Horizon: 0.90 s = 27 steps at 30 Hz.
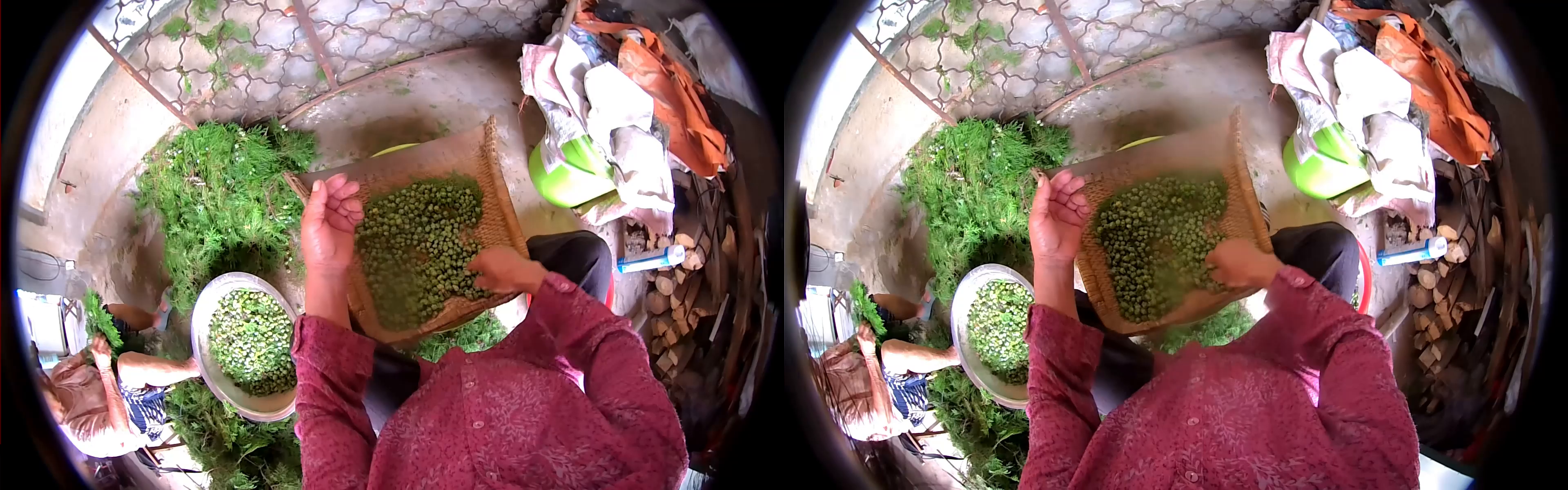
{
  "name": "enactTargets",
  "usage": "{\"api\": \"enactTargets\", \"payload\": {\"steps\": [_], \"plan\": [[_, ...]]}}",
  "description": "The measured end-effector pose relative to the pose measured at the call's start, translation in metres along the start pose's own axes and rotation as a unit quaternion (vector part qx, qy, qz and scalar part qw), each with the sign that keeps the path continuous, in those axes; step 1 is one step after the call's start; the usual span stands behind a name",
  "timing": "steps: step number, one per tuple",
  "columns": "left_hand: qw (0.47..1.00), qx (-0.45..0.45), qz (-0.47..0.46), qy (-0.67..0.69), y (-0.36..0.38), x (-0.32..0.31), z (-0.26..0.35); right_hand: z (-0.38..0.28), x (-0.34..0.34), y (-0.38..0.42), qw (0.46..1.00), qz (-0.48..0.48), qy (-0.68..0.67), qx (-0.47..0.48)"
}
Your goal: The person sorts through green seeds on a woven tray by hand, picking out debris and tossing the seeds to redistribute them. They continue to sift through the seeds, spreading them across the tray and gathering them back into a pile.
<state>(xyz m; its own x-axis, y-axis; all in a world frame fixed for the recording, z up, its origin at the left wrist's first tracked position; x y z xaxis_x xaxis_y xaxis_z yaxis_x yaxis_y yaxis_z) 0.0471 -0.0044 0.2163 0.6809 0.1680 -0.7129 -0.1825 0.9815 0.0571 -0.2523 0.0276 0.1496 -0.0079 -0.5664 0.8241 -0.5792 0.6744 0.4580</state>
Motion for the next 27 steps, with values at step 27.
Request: {"api": "enactTargets", "payload": {"steps": [27], "plan": [[0.755, 0.083, 0.067, -0.647, 0.039, 0.079, -0.189, 0.046, 0.159, -0.055, 0.926, 0.342, -0.116, 0.113]]}}
Point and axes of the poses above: each hand's wrist, its own y-axis away from the middle knuckle, its own x-axis out of the back of the hand, z = x × y, the point moved 1 cm from there along -y, towards the middle knuckle, and after that the axes turned 6 degrees about -x, right-handed, at the moved point
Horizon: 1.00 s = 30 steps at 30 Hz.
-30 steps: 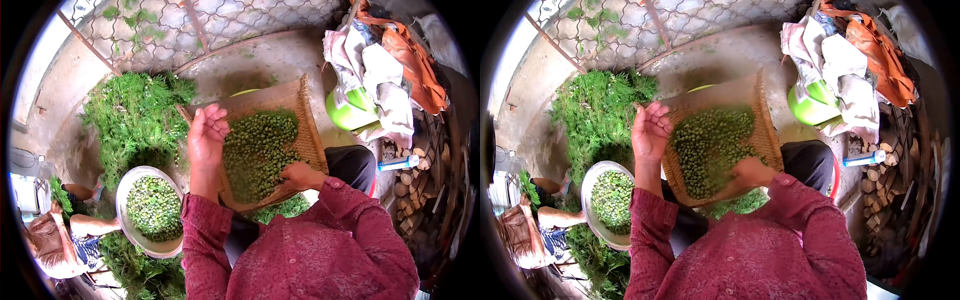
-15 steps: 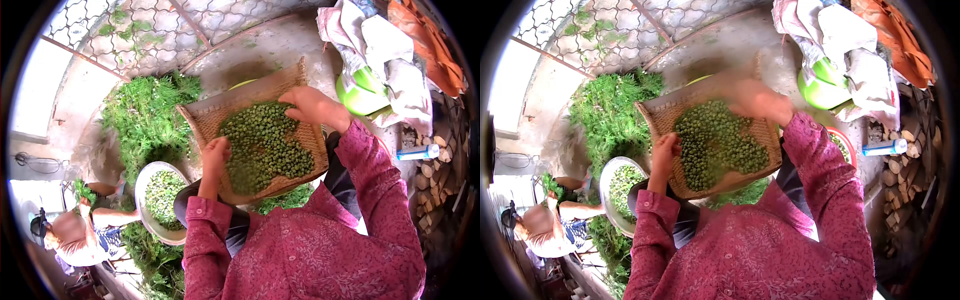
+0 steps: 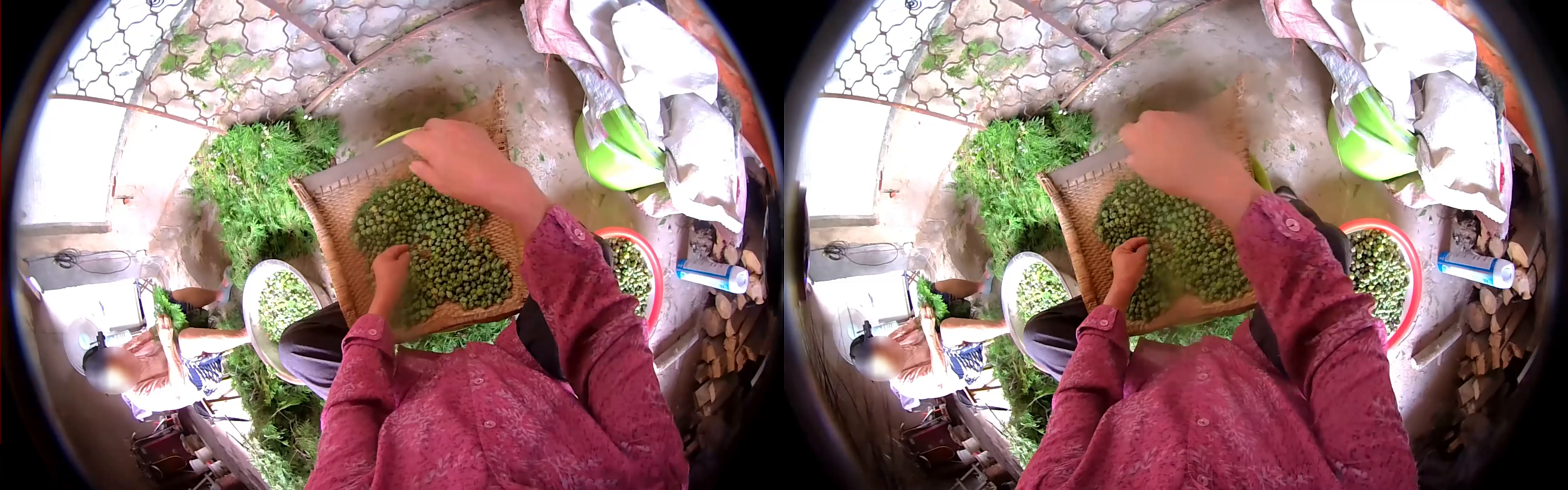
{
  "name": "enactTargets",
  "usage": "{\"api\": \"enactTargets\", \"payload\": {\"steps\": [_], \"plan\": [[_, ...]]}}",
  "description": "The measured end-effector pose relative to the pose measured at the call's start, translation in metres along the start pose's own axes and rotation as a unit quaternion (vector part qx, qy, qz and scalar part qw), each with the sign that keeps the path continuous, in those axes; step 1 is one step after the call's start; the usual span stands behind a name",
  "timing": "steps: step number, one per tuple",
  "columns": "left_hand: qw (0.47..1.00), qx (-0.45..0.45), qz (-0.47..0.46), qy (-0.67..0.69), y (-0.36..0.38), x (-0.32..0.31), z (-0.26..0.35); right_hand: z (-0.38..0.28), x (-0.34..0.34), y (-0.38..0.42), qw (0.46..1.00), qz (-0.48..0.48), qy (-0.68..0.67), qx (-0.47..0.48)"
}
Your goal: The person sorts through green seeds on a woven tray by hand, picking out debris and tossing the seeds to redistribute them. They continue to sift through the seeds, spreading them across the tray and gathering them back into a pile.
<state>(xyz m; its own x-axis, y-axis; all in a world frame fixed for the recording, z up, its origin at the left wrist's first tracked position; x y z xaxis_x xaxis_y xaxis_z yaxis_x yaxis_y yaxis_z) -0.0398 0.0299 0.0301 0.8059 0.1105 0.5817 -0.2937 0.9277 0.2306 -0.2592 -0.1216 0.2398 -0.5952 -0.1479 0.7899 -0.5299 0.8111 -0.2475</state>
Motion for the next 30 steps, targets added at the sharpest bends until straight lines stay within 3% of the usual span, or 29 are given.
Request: {"api": "enactTargets", "payload": {"steps": [2, 5, 8, 14, 17, 20, 30], "plan": [[0.978, -0.137, 0.023, -0.155, -0.011, -0.008, -0.004, -0.005, -0.001, -0.004, 1.0, -0.023, -0.021, -0.006], [0.945, -0.103, 0.006, -0.311, -0.015, -0.018, 0.003, -0.008, -0.001, -0.006, 0.998, -0.047, -0.025, -0.017], [0.919, -0.106, -0.018, -0.379, -0.008, -0.016, 0.023, -0.008, 0.005, -0.004, 0.998, -0.053, -0.014, -0.022], [0.914, -0.064, -0.001, -0.402, -0.012, -0.012, 0.023, -0.012, 0.004, -0.003, 0.998, -0.06, 0.006, -0.017], [0.916, -0.12, 0.004, -0.382, -0.016, -0.007, 0.017, -0.016, 0.003, -0.005, 0.997, -0.071, 0.009, -0.019], [0.933, -0.079, -0.056, -0.346, -0.014, -0.007, 0.025, -0.016, 0.001, -0.007, 0.997, -0.074, 0.007, -0.021], [0.928, -0.017, -0.024, -0.372, -0.022, -0.007, 0.018, -0.015, 0.002, -0.006, 0.998, -0.053, -0.001, -0.026]]}}
Point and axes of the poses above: each hand's wrist, its own y-axis away from the middle knuckle, its own x-axis out of the back of the hand, z = x × y, the point moved 1 cm from there along -y, towards the middle knuckle, and after that the axes turned 6 degrees about -x, right-handed, at the moved point
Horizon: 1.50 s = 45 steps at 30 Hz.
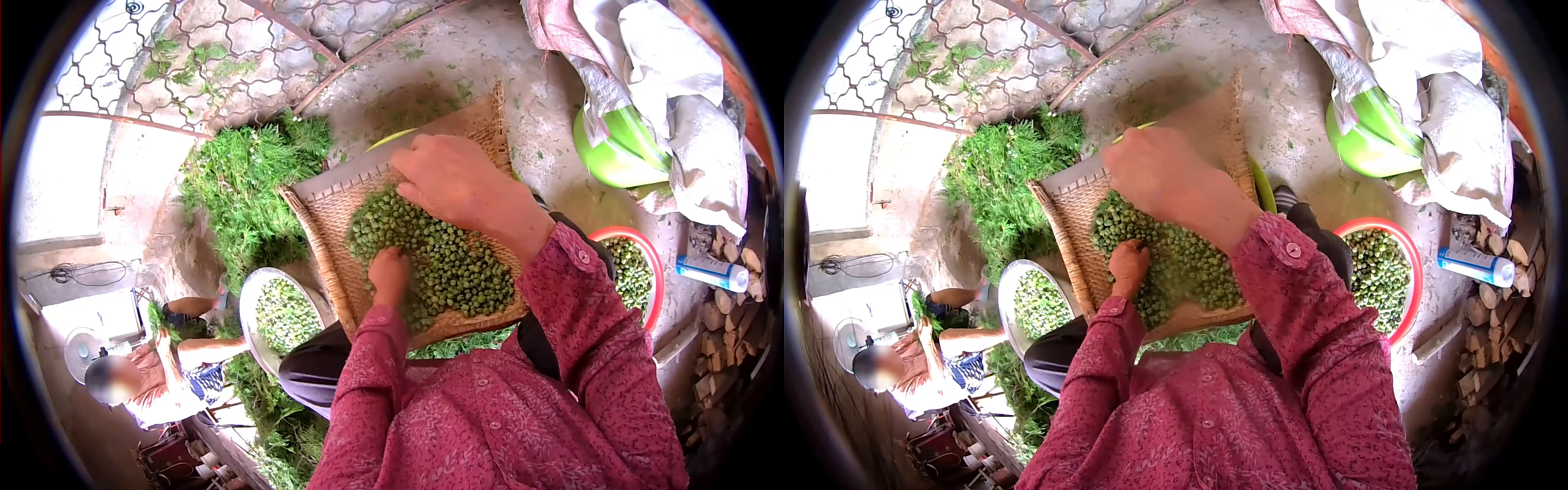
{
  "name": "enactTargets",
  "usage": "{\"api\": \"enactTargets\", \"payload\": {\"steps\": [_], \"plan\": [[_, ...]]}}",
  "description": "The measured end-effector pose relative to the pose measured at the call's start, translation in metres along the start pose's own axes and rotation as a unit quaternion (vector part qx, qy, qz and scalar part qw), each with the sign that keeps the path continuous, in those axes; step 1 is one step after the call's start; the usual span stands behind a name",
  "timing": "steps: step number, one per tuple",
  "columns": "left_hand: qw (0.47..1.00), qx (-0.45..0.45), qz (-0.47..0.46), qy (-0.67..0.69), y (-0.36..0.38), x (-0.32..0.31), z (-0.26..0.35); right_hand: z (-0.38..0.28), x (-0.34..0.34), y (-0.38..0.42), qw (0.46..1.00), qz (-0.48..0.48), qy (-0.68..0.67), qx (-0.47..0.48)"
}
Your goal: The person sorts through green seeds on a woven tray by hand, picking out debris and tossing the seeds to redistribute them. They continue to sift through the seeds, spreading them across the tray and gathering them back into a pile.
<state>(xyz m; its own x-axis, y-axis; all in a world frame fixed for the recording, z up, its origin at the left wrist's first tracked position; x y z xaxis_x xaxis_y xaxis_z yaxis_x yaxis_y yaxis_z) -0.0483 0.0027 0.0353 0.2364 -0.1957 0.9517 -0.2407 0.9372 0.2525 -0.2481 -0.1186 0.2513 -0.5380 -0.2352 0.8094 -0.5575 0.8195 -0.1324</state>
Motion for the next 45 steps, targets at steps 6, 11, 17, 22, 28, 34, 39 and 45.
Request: {"api": "enactTargets", "payload": {"steps": [6, 11, 17, 22, 28, 34, 39, 45], "plan": [[0.999, 0.02, -0.027, -0.008, 0.003, 0.001, 0.007, -0.005, -0.005, -0.002, 0.998, 0.055, 0.014, 0.029], [1.0, -0.023, 0.005, -0.017, 0.003, -0.007, 0.007, -0.007, 0.0, -0.003, 0.999, -0.03, 0.011, -0.007], [0.991, -0.085, 0.039, -0.096, -0.006, -0.028, -0.001, -0.006, -0.003, -0.006, 0.999, -0.044, 0.015, -0.013], [0.988, -0.045, 0.077, 0.123, 0.008, 0.0, -0.003, -0.004, 0.002, -0.01, 0.998, -0.045, 0.012, -0.035], [0.761, 0.153, 0.018, 0.631, 0.037, 0.062, -0.018, 0.0, -0.001, -0.009, 1.0, -0.024, 0.011, -0.004], [0.749, 0.079, -0.015, 0.657, 0.032, 0.034, -0.04, -0.002, -0.003, -0.009, 1.0, -0.01, 0.011, 0.019], [0.857, 0.033, -0.052, 0.512, 0.018, 0.0, -0.016, 0.003, -0.005, -0.009, 1.0, -0.001, 0.012, 0.018], [0.991, -0.123, -0.036, 0.049, 0.013, -0.016, 0.017, 0.002, -0.003, -0.011, 0.999, -0.037, 0.021, -0.021]]}}
Point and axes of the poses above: each hand's wrist, its own y-axis away from the middle knuckle, its own x-axis out of the back of the hand, z = x × y, the point moved 1 cm from there along -y, towards the middle knuckle, and after that the axes turned 6 degrees about -x, right-handed, at the moved point
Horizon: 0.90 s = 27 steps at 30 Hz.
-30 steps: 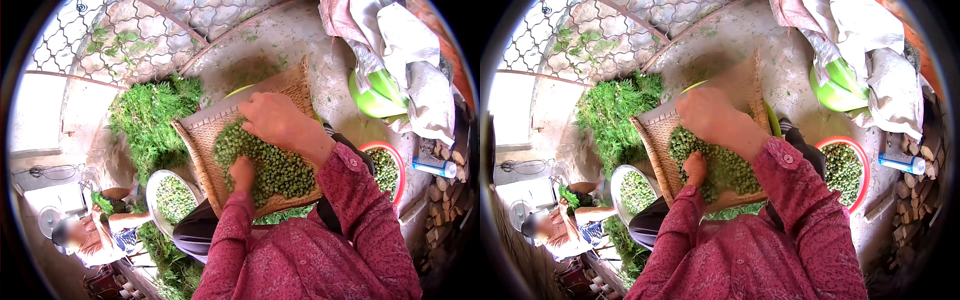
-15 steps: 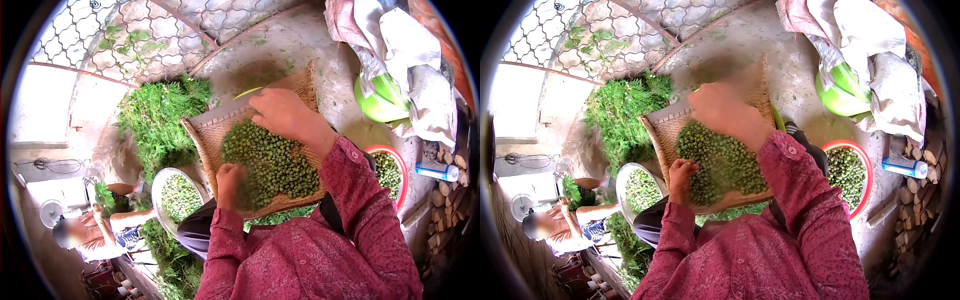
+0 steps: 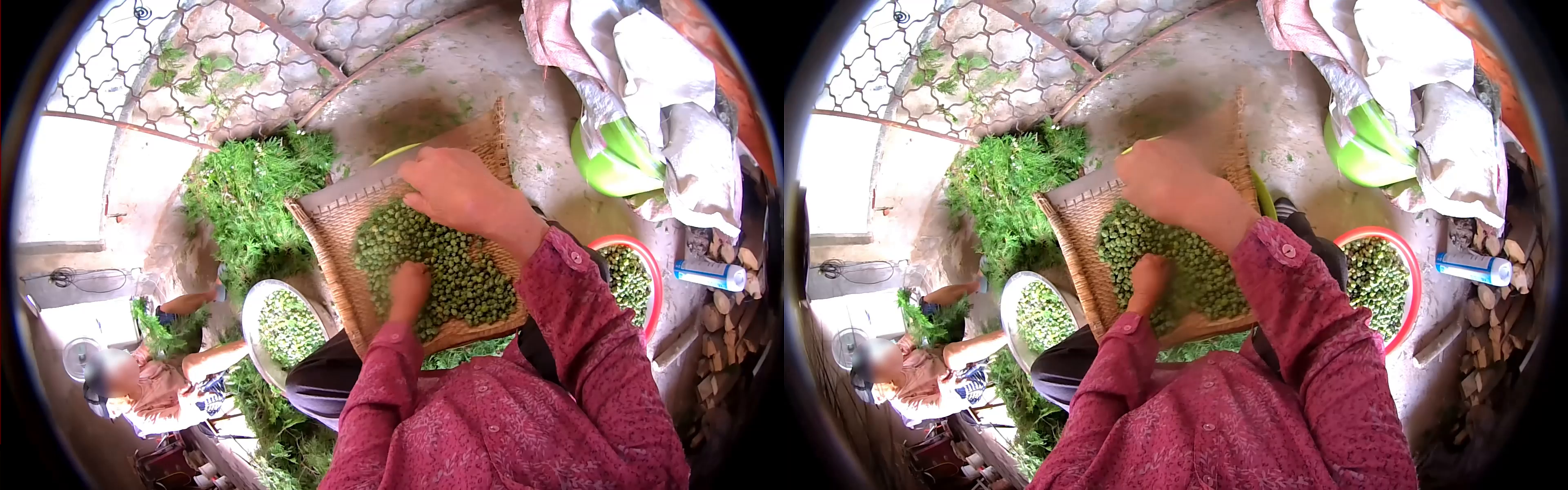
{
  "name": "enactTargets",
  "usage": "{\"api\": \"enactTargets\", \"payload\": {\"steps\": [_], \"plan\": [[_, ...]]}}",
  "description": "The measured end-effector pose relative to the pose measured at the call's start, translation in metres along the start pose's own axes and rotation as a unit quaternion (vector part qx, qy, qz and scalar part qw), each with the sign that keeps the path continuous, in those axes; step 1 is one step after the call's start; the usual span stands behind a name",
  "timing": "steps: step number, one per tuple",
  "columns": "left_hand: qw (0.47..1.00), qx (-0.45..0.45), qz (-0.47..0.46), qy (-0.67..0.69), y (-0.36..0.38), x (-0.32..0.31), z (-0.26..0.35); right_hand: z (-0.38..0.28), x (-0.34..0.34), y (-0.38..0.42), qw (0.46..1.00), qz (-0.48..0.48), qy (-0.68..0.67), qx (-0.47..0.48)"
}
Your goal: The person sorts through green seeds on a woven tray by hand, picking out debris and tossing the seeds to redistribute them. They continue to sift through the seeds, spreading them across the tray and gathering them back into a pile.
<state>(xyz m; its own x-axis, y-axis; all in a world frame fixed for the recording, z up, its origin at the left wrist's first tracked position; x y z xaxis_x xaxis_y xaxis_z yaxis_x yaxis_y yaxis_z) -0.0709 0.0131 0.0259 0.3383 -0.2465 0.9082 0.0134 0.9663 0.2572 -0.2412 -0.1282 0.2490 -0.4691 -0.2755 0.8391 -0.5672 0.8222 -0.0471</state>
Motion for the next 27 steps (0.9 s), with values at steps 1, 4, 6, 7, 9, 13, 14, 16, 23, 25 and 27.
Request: {"api": "enactTargets", "payload": {"steps": [1, 4, 6, 7, 9, 13, 14, 16, 23, 25, 27], "plan": [[0.997, 0.0, -0.011, -0.077, -0.001, -0.003, 0.004, 0.0, 0.0, 0.0, 1.0, 0.0, -0.003, -0.002], [0.997, 0.022, 0.015, -0.071, -0.002, -0.007, 0.01, 0.002, 0.0, 0.0, 1.0, -0.002, -0.005, -0.011], [0.996, 0.031, 0.009, -0.082, -0.002, -0.007, 0.014, 0.0, 0.0, 0.0, 1.0, -0.007, -0.001, -0.012], [0.995, 0.037, 0.007, -0.088, -0.003, -0.006, 0.015, -0.001, 0.0, 0.0, 1.0, -0.008, -0.003, -0.014], [0.994, 0.034, -0.014, -0.101, -0.006, -0.011, 0.011, -0.003, 0.001, 0.0, 1.0, -0.011, -0.006, -0.016], [0.994, 0.018, -0.017, -0.102, -0.006, -0.01, 0.008, -0.003, 0.001, 0.0, 1.0, -0.015, -0.009, -0.017], [0.996, 0.023, -0.02, -0.089, -0.004, -0.005, 0.01, -0.002, 0.002, 0.0, 1.0, -0.014, -0.011, -0.016], [0.997, 0.034, -0.024, -0.062, 0.002, 0.009, 0.011, -0.001, 0.002, 0.001, 1.0, -0.004, -0.015, -0.01], [0.983, 0.016, 0.06, 0.174, 0.016, 0.004, -0.032, 0.0, 0.001, 0.003, 0.997, 0.071, -0.022, 0.022], [0.981, -0.011, 0.001, 0.193, 0.013, -0.008, -0.026, 0.0, -0.002, 0.003, 0.994, 0.099, -0.025, 0.032], [0.962, 0.031, -0.037, 0.267, 0.013, 0.0, 0.001, 0.001, -0.003, 0.002, 0.995, 0.09, -0.023, 0.026]]}}
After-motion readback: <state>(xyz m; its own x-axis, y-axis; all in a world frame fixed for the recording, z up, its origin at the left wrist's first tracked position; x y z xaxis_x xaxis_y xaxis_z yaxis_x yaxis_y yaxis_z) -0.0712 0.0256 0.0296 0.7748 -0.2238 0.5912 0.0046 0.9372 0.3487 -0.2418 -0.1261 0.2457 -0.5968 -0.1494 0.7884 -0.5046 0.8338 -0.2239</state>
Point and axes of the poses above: each hand's wrist, its own y-axis away from the middle knuckle, its own x-axis out of the back of the hand, z = x × y, the point moved 1 cm from there along -y, towards the middle knuckle, and after that the axes turned 6 degrees about -x, right-handed, at the moved point
